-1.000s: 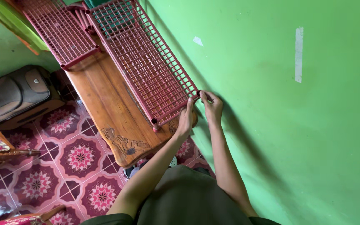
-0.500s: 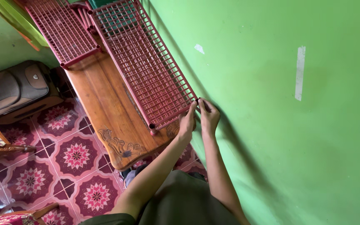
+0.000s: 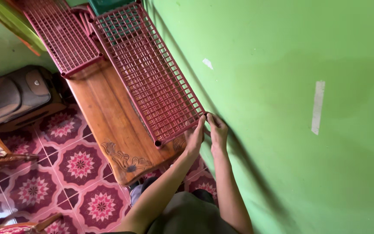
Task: The person assembles a pink plastic grid shelf by inserting short pink tubes into the grid corners on a wooden table. The person repeatedly picks up tubes, aligns them with the grid holes, and presses them in to form legs, then lifts and repositions the grid to continue assembly.
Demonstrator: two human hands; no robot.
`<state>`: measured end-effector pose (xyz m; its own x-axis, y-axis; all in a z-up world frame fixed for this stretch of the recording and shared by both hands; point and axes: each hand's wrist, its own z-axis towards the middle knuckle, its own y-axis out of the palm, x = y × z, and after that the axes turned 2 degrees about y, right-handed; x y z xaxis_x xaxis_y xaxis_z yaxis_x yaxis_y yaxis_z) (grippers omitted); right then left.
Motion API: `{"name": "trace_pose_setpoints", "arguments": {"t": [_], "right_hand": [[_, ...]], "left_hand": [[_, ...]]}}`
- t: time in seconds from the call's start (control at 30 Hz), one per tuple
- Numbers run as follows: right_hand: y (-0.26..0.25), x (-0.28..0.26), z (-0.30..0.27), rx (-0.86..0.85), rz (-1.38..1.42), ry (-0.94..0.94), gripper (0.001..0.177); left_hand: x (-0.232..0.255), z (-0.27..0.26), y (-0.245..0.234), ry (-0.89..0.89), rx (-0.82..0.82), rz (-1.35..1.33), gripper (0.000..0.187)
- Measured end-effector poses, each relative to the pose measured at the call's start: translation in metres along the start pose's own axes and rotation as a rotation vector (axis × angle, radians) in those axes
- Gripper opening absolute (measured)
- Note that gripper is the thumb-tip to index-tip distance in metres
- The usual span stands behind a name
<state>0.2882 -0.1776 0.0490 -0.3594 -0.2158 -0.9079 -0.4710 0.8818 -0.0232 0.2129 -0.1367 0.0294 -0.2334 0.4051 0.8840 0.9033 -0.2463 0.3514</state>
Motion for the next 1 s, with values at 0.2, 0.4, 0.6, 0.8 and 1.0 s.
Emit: {"name": "trace_pose_setpoints", "arguments": {"t": [0.2,0.4,0.6,0.8,1.0], "right_hand": [[-0.001,0.008,-0.002,0.006,0.041,-0.035,0.031],[0.016,0.011,-0.020,0.220,-0.127,-0.201,0.031],[0.065,0.004,-0.090,0.460,-0.425,-0.648,0.025],[0.144,-0.009,-0.170,0.263,-0.350,-0.788,0.018],[0.246,0.021,-0.231,-0.035,-0.131,-0.582,0.019]], "left_hand": [[0.003,-0.001,-0.002,-0.064,-0.053,-0.097,0.021],[-0.002,0.000,-0.047,-0.448,-0.367,0.258,0.053],[0.069,-0.033,-0.113,-0.127,-0.642,0.364,0.037],[0.153,-0.015,-0.205,0.108,-0.372,0.430,0.033],[0.199,0.015,-0.320,0.093,-0.218,0.476,0.048]]}}
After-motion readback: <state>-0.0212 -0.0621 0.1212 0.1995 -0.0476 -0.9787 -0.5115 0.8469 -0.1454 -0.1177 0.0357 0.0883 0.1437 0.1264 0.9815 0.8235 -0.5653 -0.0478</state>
